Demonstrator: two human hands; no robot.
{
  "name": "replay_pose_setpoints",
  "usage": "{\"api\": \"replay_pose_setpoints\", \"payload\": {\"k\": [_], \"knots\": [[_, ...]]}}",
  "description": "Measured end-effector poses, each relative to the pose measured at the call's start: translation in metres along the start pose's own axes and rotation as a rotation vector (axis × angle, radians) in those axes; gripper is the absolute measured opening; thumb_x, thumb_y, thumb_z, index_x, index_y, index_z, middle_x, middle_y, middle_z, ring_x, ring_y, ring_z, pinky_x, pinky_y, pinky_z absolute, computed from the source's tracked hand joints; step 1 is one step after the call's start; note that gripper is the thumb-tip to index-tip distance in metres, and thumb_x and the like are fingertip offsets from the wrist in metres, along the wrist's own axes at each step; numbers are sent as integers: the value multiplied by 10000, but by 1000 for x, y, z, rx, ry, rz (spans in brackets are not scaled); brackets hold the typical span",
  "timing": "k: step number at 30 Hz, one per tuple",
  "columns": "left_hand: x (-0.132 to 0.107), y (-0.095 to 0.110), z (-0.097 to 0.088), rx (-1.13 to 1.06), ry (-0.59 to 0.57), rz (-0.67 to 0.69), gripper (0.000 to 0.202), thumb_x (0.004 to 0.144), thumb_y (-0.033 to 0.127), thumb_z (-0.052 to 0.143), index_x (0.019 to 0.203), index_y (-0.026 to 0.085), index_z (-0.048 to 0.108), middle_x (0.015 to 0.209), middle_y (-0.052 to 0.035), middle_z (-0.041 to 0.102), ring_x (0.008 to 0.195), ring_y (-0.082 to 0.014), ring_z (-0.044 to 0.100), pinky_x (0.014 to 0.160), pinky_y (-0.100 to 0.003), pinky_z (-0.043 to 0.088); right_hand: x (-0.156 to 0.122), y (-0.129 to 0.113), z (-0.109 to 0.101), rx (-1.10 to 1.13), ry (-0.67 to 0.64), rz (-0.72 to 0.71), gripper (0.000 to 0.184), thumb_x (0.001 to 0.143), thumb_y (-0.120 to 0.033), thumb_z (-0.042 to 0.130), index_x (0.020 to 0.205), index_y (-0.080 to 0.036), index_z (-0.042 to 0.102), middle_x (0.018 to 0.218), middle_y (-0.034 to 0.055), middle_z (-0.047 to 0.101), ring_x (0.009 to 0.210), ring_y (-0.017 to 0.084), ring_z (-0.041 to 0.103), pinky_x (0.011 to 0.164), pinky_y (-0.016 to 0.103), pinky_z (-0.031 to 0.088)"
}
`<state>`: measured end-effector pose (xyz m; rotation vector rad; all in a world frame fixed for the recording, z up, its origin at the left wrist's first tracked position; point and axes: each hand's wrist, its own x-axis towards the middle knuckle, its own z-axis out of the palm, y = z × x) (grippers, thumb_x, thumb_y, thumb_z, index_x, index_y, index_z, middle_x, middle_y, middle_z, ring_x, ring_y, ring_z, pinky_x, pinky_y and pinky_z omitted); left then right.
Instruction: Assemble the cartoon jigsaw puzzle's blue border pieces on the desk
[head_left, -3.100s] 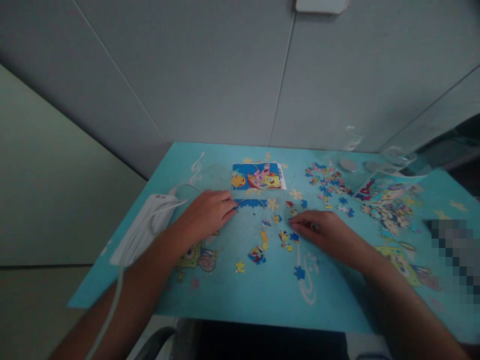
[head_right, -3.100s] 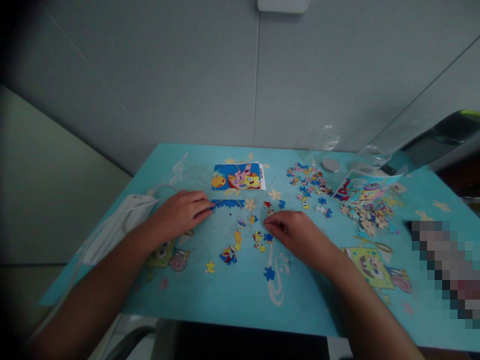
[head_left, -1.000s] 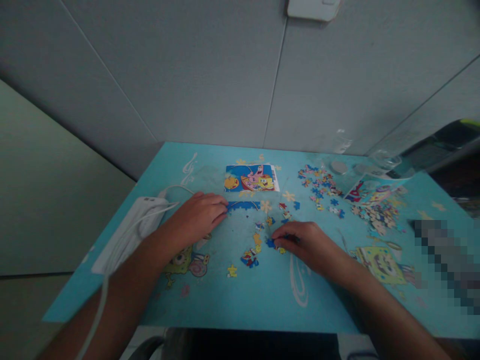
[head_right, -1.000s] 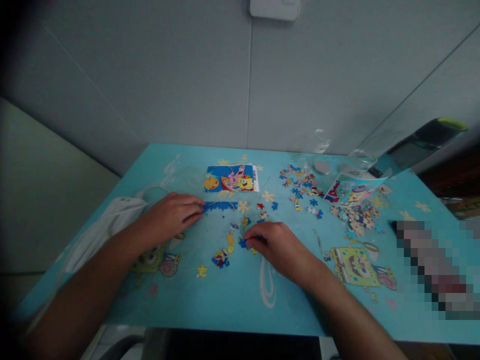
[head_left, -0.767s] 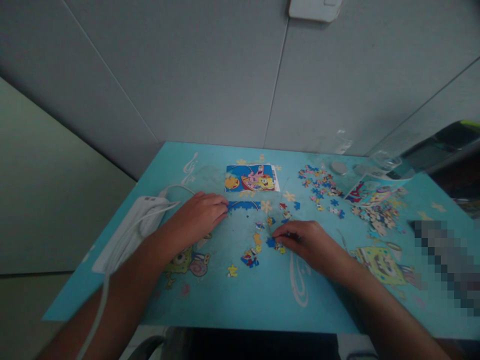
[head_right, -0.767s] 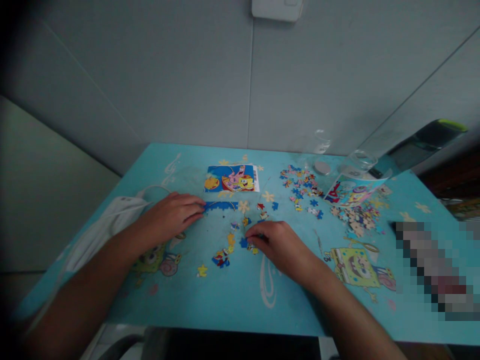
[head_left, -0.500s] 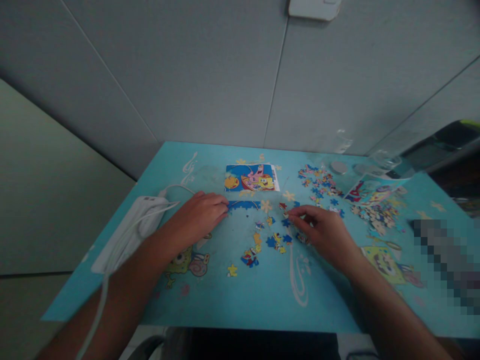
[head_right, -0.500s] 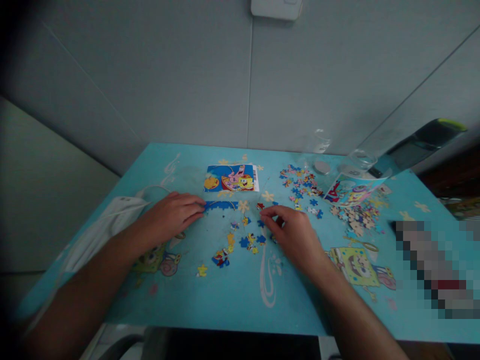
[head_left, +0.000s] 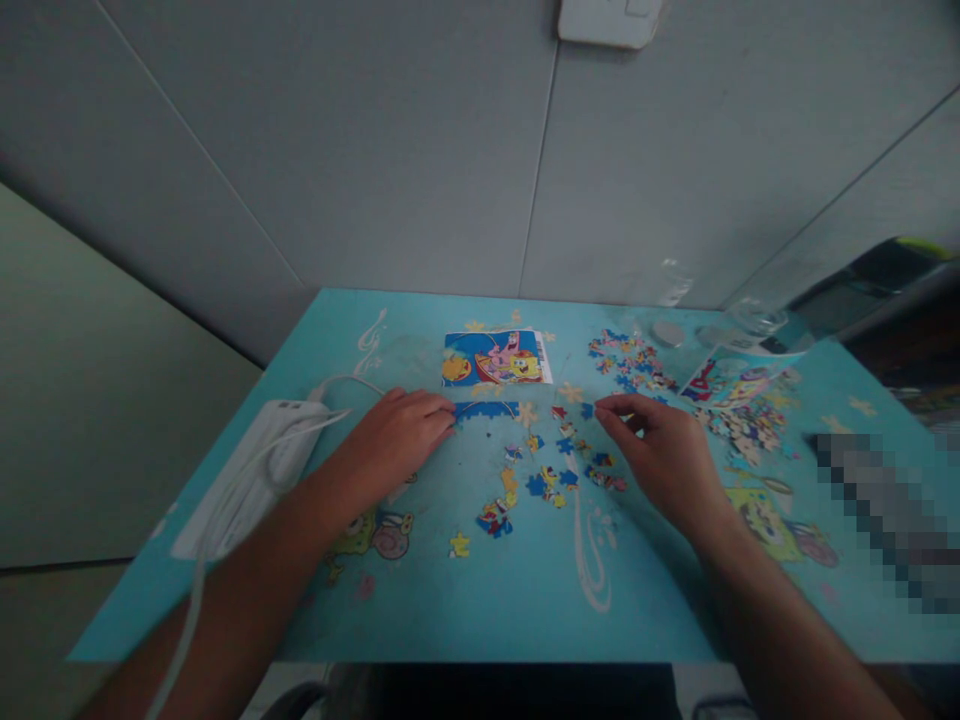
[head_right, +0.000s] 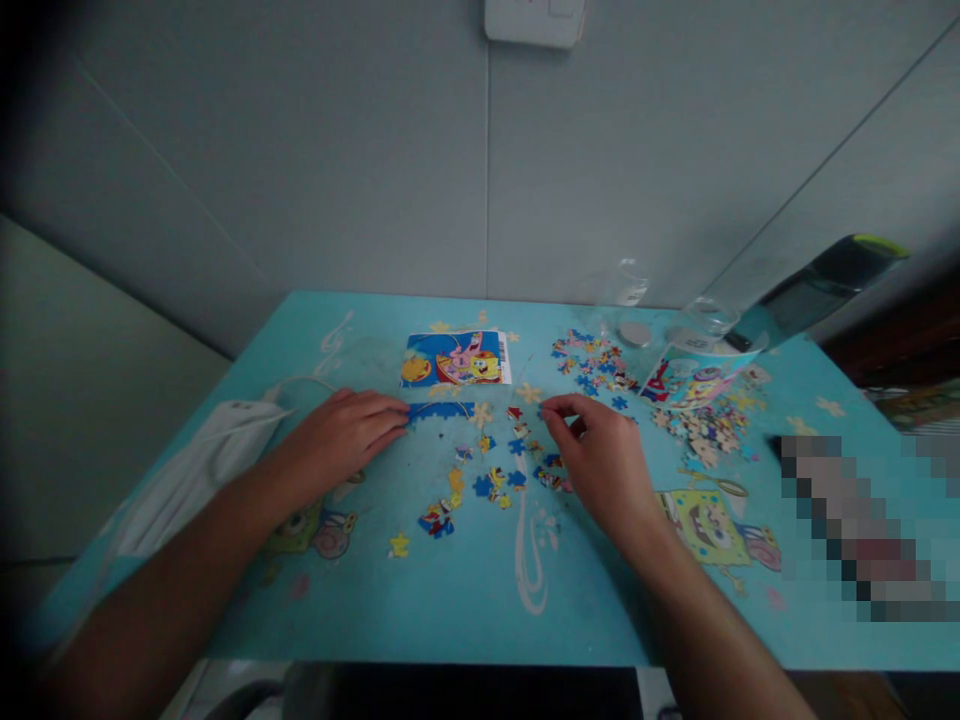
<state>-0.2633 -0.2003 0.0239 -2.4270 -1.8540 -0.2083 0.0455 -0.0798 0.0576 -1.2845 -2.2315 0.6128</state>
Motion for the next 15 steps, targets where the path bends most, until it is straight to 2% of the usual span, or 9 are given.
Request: {"api": "replay_pose_setpoints", "payload": {"k": [15], "knots": [[1, 4, -1, 9, -1, -17, 269, 1028, 256, 446, 1105, 201, 697, 1185, -53, 715, 1042, -254, 653, 865, -423, 439, -1, 1, 1, -3, -36, 24, 186, 929, -342, 594, 979, -244, 744, 854, 22, 753, 679, 187, 659, 665, 317, 463]]}}
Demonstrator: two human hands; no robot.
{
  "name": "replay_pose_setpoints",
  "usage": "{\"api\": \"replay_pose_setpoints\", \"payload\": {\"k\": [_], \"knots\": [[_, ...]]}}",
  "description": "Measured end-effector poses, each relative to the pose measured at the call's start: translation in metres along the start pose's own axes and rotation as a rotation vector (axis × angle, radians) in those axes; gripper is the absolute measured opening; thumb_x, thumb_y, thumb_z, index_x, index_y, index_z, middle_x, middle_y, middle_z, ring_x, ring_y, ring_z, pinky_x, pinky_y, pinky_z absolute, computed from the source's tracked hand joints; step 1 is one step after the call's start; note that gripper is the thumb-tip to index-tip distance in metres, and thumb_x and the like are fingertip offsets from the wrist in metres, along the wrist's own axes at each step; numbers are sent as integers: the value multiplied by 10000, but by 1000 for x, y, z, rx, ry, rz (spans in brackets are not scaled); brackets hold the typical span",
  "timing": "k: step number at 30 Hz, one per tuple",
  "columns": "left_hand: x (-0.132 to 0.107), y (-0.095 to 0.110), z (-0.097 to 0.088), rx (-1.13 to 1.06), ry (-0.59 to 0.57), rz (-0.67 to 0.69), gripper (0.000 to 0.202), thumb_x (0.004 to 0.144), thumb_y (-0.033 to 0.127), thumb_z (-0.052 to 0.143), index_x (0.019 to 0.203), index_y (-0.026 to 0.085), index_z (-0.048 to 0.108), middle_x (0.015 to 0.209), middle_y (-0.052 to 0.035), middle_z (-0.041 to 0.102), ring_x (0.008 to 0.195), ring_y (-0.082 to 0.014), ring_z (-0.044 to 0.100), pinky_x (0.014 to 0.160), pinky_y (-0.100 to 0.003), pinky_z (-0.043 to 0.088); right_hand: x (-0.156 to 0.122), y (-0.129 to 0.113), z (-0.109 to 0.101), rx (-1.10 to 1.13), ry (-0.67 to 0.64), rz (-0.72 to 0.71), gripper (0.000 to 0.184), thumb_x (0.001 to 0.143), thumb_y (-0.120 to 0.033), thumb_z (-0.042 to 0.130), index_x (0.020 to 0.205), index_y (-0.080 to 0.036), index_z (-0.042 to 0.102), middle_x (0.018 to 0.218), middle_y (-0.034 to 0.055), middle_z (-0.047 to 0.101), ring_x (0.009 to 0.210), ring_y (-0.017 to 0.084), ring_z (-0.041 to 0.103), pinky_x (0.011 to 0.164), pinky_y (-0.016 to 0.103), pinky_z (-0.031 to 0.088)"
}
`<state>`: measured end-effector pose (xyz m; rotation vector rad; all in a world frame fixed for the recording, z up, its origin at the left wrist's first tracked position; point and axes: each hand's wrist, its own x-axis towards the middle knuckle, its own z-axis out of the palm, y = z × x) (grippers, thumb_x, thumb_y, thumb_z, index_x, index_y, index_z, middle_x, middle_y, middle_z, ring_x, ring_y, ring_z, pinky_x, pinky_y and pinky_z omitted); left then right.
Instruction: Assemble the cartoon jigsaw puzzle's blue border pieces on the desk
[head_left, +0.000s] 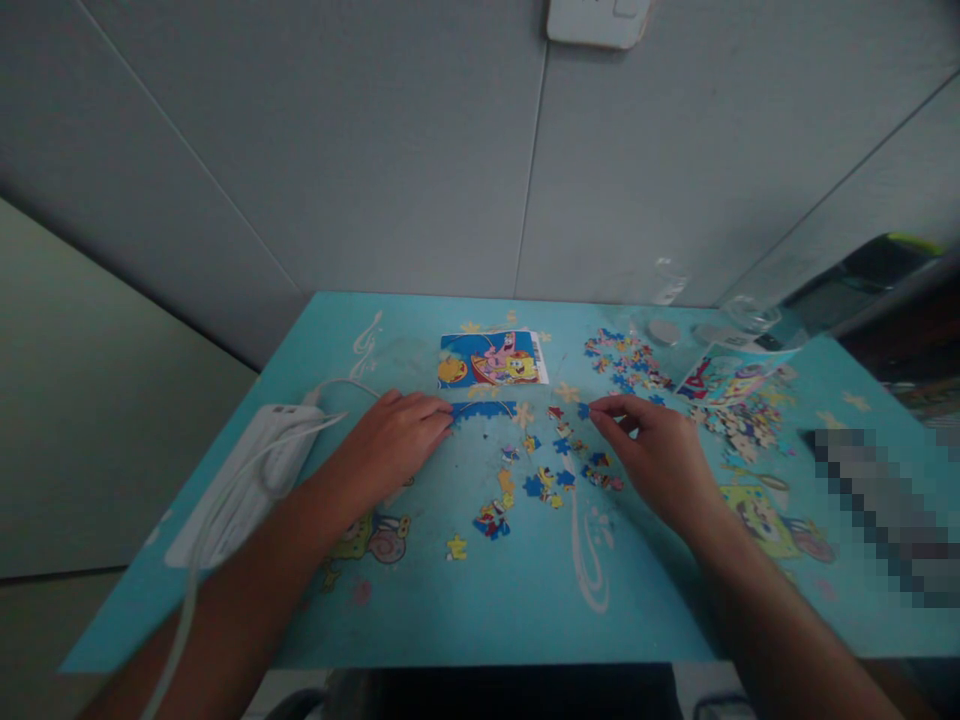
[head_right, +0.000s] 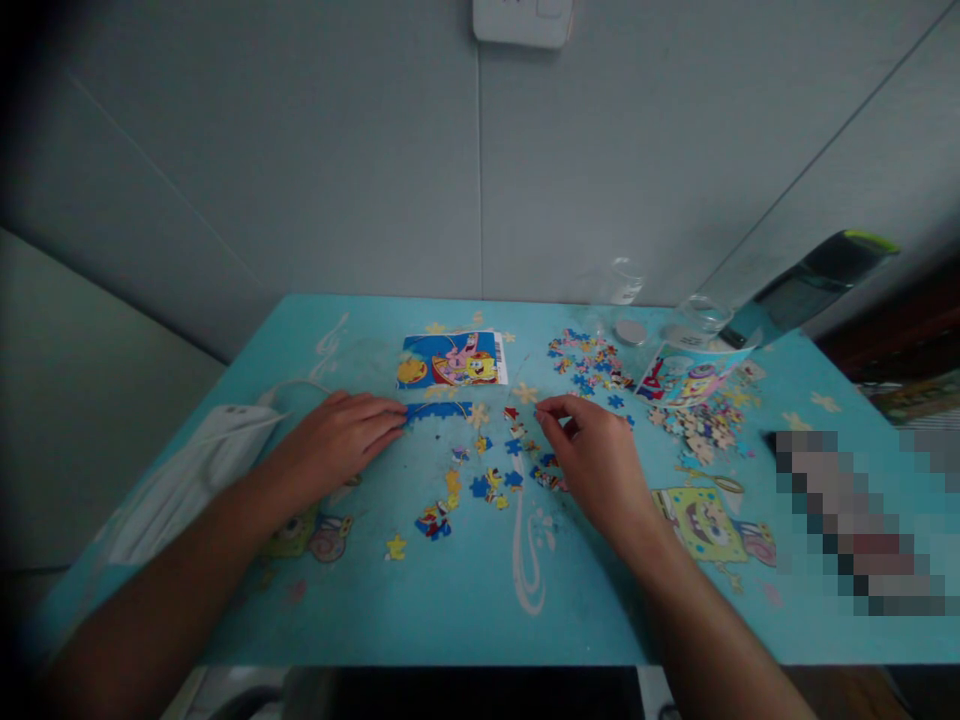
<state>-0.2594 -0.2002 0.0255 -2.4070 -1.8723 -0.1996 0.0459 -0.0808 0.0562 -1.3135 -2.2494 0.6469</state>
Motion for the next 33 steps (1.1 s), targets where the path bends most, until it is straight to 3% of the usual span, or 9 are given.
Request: {"api": "replay_pose_setpoints", "payload": {"k": [14, 33], "knots": [[-2, -2, 3, -13, 20, -9, 279, 1029, 251, 429, 1126, 215, 689, 1215, -42, 709, 1071, -247, 648, 888, -424, 426, -1, 1, 3, 4, 5, -52, 143, 914, -280, 613, 969, -259, 744, 876, -13, 747, 687, 155, 644, 683, 288, 467], [-1, 0, 2, -5, 6, -13, 316, 1035, 249, 398, 1127, 214, 699, 1223, -49, 705, 1074, -241, 650, 889, -417, 442, -1, 1, 5, -16, -3, -48, 166, 929, -324, 601, 979, -259, 745, 880, -7, 748, 700, 160, 652, 697, 288, 473]]}}
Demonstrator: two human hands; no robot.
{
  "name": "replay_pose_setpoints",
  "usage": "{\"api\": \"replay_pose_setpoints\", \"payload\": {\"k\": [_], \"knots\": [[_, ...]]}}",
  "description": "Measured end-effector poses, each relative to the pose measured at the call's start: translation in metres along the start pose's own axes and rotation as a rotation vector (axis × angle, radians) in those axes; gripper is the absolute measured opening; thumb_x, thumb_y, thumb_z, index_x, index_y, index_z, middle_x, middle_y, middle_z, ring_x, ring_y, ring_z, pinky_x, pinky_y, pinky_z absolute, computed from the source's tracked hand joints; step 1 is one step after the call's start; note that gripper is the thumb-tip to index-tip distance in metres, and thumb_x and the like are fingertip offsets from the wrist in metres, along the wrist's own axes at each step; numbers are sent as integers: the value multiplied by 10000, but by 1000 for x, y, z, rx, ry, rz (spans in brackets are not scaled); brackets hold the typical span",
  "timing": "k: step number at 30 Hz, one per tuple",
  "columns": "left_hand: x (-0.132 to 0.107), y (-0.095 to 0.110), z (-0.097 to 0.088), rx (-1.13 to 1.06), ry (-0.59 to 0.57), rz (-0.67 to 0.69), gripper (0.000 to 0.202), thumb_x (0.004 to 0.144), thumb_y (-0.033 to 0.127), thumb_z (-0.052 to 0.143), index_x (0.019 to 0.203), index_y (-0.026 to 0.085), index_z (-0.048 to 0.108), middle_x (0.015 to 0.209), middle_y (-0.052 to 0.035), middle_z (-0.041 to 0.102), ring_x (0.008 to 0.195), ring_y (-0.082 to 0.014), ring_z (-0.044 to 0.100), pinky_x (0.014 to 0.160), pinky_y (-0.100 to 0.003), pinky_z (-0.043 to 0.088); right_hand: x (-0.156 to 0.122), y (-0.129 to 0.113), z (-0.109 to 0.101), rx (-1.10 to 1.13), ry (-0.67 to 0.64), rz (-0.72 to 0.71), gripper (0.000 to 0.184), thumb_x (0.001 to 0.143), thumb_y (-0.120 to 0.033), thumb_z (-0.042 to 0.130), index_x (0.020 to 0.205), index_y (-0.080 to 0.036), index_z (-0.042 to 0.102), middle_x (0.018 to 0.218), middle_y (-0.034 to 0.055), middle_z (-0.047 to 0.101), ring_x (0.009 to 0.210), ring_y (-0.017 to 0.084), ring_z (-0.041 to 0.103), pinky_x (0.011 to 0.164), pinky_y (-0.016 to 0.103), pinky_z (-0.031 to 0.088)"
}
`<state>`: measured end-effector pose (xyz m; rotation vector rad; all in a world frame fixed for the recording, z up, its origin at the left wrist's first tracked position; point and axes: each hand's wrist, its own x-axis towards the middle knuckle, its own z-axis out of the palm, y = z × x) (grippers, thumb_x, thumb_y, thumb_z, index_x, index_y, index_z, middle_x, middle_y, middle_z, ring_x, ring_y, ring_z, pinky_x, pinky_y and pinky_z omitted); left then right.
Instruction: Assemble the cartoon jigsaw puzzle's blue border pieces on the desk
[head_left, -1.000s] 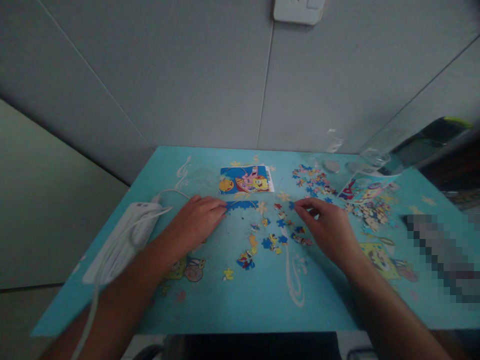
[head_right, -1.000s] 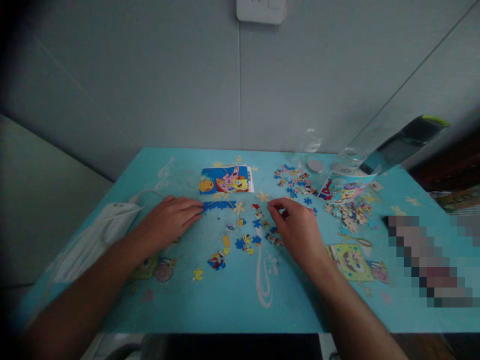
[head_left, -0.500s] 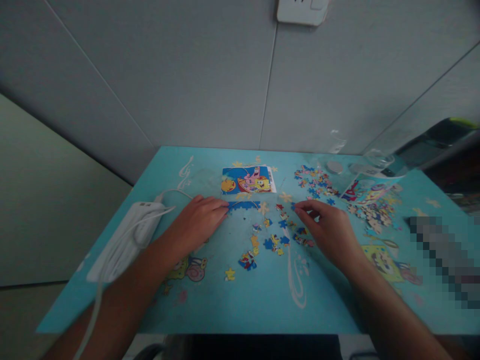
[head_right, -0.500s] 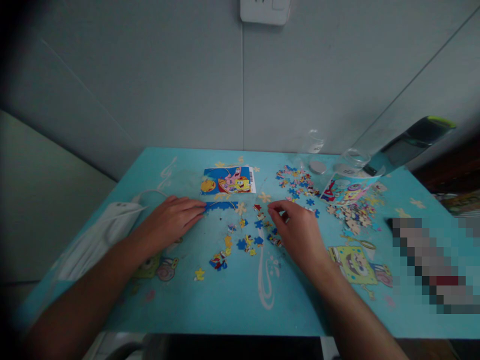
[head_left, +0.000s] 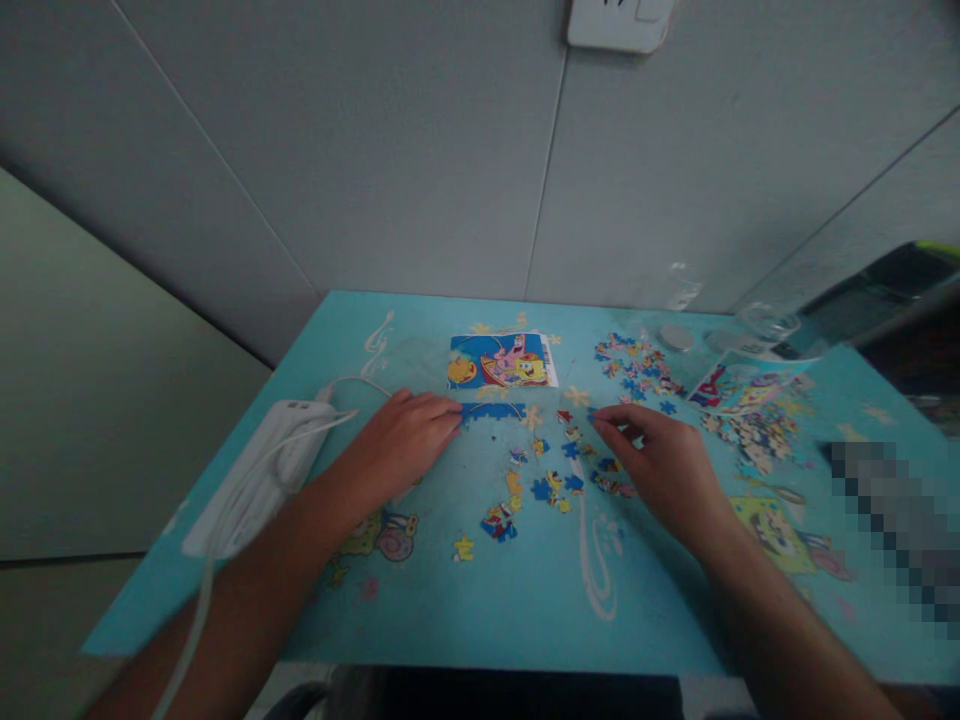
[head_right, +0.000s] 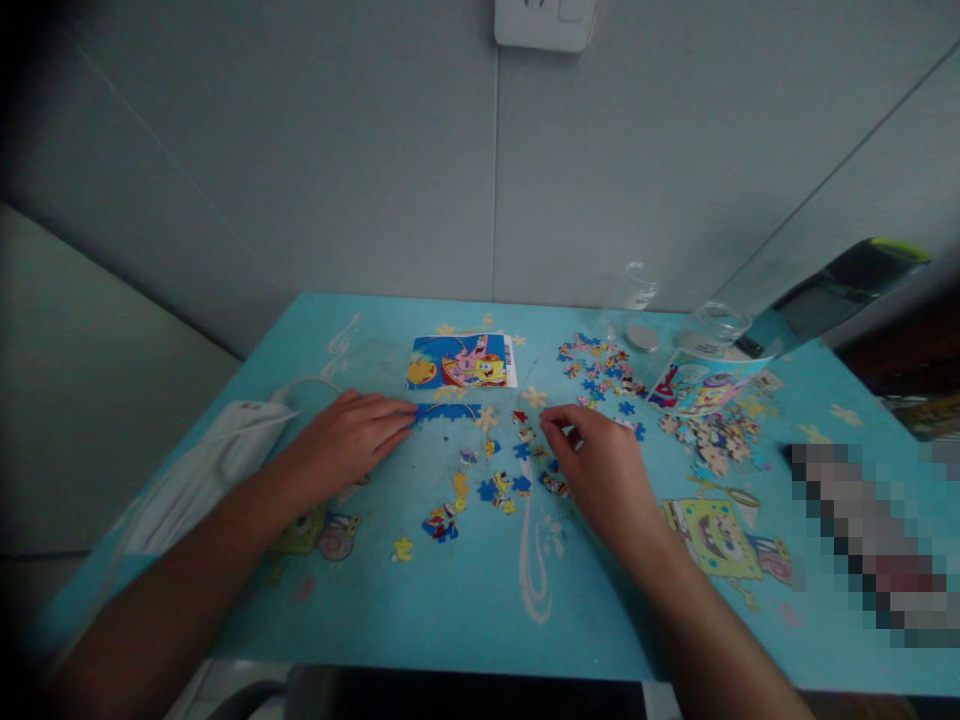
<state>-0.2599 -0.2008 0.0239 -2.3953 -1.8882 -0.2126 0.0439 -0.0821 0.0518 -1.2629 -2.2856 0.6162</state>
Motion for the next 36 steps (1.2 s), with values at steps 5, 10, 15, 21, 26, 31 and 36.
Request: {"api": "replay_pose_setpoints", "payload": {"k": [5, 10, 15, 21, 26, 31, 36], "knots": [[0, 0, -1, -13, -8, -7, 306, 1030, 257, 414, 1148, 206, 692, 1221, -55, 703, 1075, -253, 648, 896, -439, 441, 0, -1, -1, 3, -9, -1, 171, 930, -323, 595, 976, -253, 743, 884, -1, 751, 698, 167, 656, 694, 293, 473], [0, 2, -4, 11, -28, 5, 322, 1033, 232, 389, 1139, 202, 691, 1232, -61, 693, 1079, -252, 642, 886, -433, 445, 0, 1, 0, 8, -5, -4, 160, 925, -311, 599, 974, -260, 743, 878, -6, 752, 700, 168, 660, 696, 295, 476], [1, 1, -5, 28, -39, 16, 328, 1038, 232, 371, 1126, 199, 686, 1209, -64, 700, 1043, -244, 651, 856, -422, 451, 1, 2, -3, -1, 12, -17, 169, 920, -314, 594, 967, -257, 746, 873, -2, 752, 696, 165, 662, 684, 292, 480], [1, 0, -5, 15, -11, 29, 301, 1032, 255, 401, 1114, 200, 685, 1172, -66, 712, 1005, -243, 659, 834, -415, 455, 6, 9, -15, -51, 50, -3, 224, 915, -362, 582, 983, -237, 755, 823, 30, 746, 683, 193, 665, 659, 317, 484], [0, -1, -4, -44, 5, 18, 288, 1026, 262, 421, 1123, 203, 685, 1179, -66, 712, 1040, -251, 660, 857, -427, 452, 9, 15, -19, -118, -12, -6, 203, 898, -337, 598, 976, -242, 760, 865, 33, 748, 739, 203, 676, 712, 330, 489], [0, -1, -4, -61, 13, 17, 293, 1024, 259, 417, 1123, 197, 687, 1179, -69, 712, 1045, -262, 659, 855, -438, 451, 7, 20, -22, -140, -286, -16, 173, 871, -347, 647, 970, -243, 743, 871, 27, 736, 767, 201, 669, 709, 319, 483], [0, -1, -3, -47, -13, 12, 284, 1024, 254, 420, 1134, 203, 678, 1192, -65, 710, 1035, -255, 662, 855, -435, 447, 2, 28, -18, -102, -484, -33, 110, 800, -343, 727, 872, -260, 725, 803, 2, 710, 693, 178, 643, 630, 289, 462]]}}
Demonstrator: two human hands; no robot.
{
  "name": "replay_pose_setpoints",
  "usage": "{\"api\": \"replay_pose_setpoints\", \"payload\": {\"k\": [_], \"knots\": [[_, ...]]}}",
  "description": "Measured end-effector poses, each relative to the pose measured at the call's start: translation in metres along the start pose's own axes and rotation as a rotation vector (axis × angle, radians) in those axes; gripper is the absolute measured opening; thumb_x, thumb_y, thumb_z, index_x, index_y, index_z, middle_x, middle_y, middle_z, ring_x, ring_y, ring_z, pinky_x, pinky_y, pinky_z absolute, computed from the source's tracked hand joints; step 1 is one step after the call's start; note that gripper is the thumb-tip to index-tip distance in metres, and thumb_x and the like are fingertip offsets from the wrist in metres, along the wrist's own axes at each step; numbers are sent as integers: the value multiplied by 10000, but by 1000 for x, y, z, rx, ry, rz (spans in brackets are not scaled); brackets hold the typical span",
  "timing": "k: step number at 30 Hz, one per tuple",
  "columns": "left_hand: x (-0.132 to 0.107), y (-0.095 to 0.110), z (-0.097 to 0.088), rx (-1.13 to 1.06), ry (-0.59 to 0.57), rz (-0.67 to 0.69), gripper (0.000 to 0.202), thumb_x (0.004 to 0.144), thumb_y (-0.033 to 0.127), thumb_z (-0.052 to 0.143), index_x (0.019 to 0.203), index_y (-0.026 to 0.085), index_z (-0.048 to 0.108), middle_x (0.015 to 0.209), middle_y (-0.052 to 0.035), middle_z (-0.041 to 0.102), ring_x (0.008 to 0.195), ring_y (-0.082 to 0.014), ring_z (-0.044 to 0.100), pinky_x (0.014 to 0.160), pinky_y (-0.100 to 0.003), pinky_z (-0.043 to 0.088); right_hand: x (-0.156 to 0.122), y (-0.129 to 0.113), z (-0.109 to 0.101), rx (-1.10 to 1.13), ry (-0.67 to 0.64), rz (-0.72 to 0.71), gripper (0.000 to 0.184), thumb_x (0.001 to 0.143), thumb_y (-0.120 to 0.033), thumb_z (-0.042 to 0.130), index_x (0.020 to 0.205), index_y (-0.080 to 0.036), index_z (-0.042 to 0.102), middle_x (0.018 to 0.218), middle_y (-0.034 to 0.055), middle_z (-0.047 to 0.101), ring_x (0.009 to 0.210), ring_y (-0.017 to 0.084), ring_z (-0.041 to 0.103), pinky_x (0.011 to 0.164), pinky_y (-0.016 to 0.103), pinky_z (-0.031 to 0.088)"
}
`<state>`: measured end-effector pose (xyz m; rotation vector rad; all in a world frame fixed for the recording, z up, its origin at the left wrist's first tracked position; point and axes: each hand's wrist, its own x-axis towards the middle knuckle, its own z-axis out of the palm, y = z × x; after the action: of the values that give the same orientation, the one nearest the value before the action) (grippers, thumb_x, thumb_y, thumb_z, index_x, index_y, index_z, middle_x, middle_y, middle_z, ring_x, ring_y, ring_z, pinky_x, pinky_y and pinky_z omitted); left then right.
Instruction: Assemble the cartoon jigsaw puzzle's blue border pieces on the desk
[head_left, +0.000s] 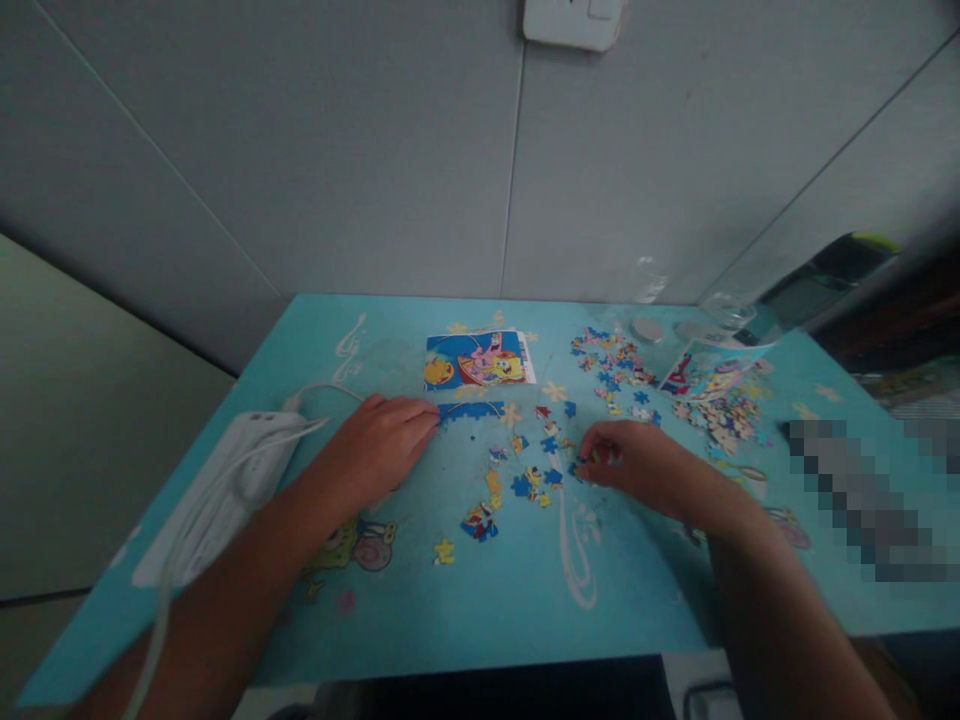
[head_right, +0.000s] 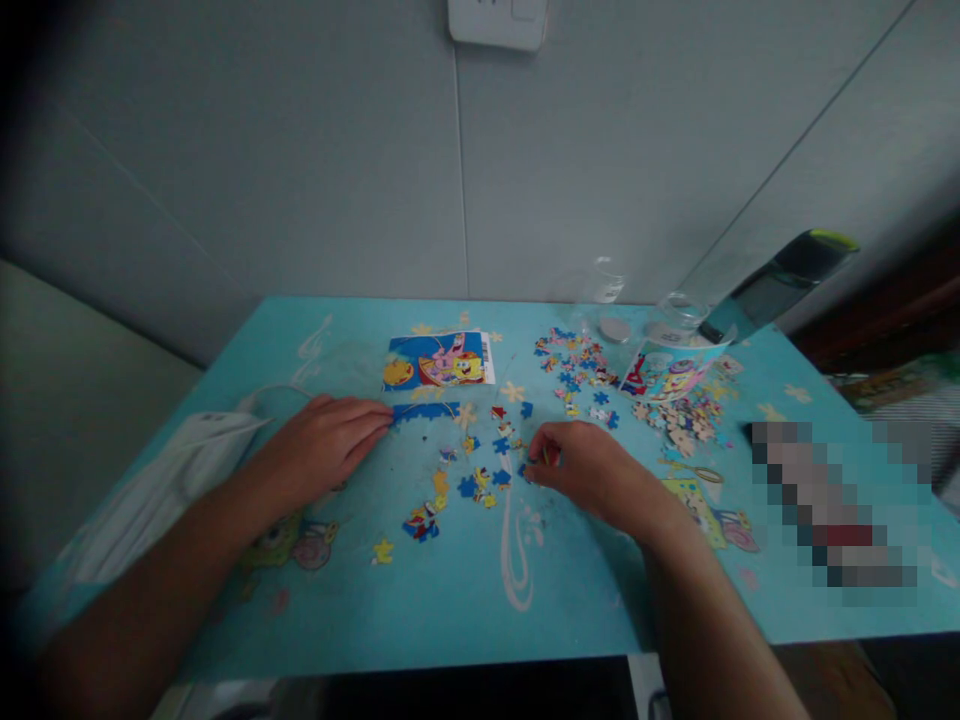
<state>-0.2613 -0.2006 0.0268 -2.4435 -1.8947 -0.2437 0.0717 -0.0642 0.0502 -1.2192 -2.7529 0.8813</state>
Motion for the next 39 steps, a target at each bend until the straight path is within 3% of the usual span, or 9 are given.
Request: {"api": "replay_pose_setpoints", "payload": {"k": [13, 19, 25, 31, 39], "knots": [[0, 1, -1, 35, 7, 18, 293, 1032, 242, 399, 1118, 201, 675, 1191, -69, 710, 1023, -249, 667, 846, -435, 455, 2, -1, 9, 23, -27, -92, 59, 814, -274, 698, 821, -272, 757, 833, 14, 732, 752, 192, 668, 696, 301, 512], [0, 3, -2, 57, -5, 14, 309, 1033, 236, 385, 1131, 188, 674, 1195, -77, 708, 1029, -261, 665, 835, -444, 454, -1, -10, 3, 85, -13, -188, 135, 882, -252, 641, 917, -296, 763, 947, 3, 745, 875, 182, 684, 824, 318, 517], [-1, 4, -1, 39, 23, 12, 319, 1033, 255, 381, 1125, 202, 682, 1186, -71, 712, 1033, -257, 658, 846, -437, 451, 4, -14, -1, -19, 186, -83, 143, 901, -261, 614, 925, -264, 755, 933, 22, 750, 841, 204, 688, 773, 329, 515], [0, 4, -1, 34, 26, 2, 310, 1024, 264, 401, 1108, 213, 695, 1168, -64, 716, 1001, -261, 643, 844, -439, 448, 8, -13, 10, -82, 173, -119, 175, 907, -273, 616, 1034, -260, 736, 996, 40, 739, 876, 209, 684, 801, 323, 509], [2, 5, -4, 75, 7, 5, 318, 1024, 242, 398, 1089, 196, 706, 1155, -70, 716, 998, -271, 620, 851, -453, 446, 8, -14, 10, -87, 159, -87, 130, 904, -298, 616, 932, -246, 732, 917, 39, 716, 794, 190, 660, 724, 295, 480]]}}
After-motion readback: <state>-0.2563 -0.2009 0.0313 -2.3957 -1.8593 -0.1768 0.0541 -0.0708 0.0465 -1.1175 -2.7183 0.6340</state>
